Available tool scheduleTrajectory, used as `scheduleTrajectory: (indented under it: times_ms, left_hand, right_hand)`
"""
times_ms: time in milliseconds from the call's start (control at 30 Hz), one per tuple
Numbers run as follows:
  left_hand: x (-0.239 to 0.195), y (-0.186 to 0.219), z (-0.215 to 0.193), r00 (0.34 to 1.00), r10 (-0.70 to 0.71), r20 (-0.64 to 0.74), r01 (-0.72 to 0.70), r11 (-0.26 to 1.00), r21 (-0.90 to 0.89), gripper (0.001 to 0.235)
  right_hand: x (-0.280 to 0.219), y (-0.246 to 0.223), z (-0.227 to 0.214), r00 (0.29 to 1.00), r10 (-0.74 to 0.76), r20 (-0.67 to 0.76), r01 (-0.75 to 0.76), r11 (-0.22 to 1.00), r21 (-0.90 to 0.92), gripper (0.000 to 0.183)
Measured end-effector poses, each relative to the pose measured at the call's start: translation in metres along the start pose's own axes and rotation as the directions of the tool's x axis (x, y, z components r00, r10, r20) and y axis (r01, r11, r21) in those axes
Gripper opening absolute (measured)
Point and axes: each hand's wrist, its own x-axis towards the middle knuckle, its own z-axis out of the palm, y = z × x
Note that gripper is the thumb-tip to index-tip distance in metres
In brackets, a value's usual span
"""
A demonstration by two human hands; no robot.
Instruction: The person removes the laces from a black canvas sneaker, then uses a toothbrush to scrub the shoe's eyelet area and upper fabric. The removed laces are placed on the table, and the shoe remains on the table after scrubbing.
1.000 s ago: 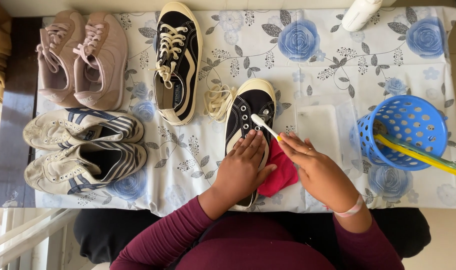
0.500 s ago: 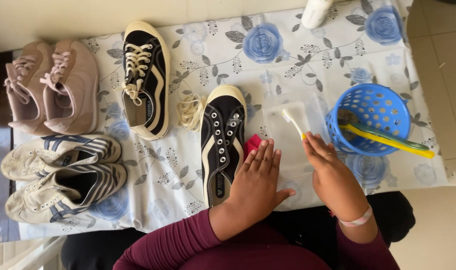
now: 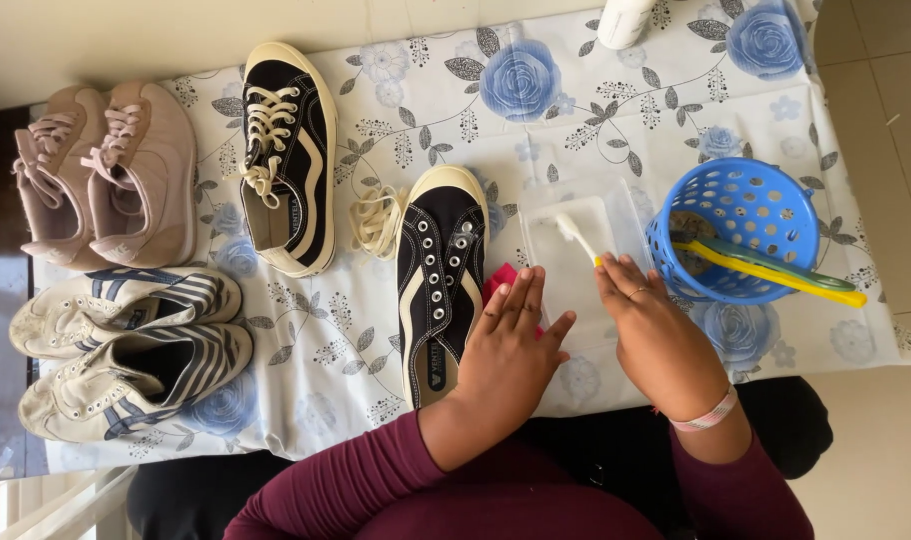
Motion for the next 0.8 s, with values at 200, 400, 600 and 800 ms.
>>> scheduleTrajectory:
  times_ms: [200, 400, 600, 800]
  left_hand:
    - [0.001, -0.003, 0.006, 0.997, 0.022, -0.069, -0.021, 1.000, 0.016, 0.042]
    - [0.000, -0.003, 0.006, 0.997, 0.011, -0.077, -0.011, 1.000, 0.000, 0.038]
    - [0.000, -0.004, 0.006, 0.987, 0.030, -0.156, -0.034, 0.999, -0.021, 0.040]
    - [-0.001, -0.006, 0.007, 0.984, 0.030, -0.174, -0.034, 0.999, -0.024, 0.041]
  right_hand:
    - [-0.007, -0.006, -0.006, 0.999, -0.031, 0.031, 0.023, 0.971, 0.238, 0.065]
    - [-0.004, -0.014, -0.015, 0.998, -0.023, -0.052, 0.035, 0.969, 0.246, 0.067]
    - [0.002, -0.021, -0.013, 0.994, -0.010, -0.110, 0.041, 0.959, 0.281, 0.067]
    - [0.003, -0.027, -0.020, 0.994, 0.007, -0.113, 0.034, 0.934, 0.355, 0.068]
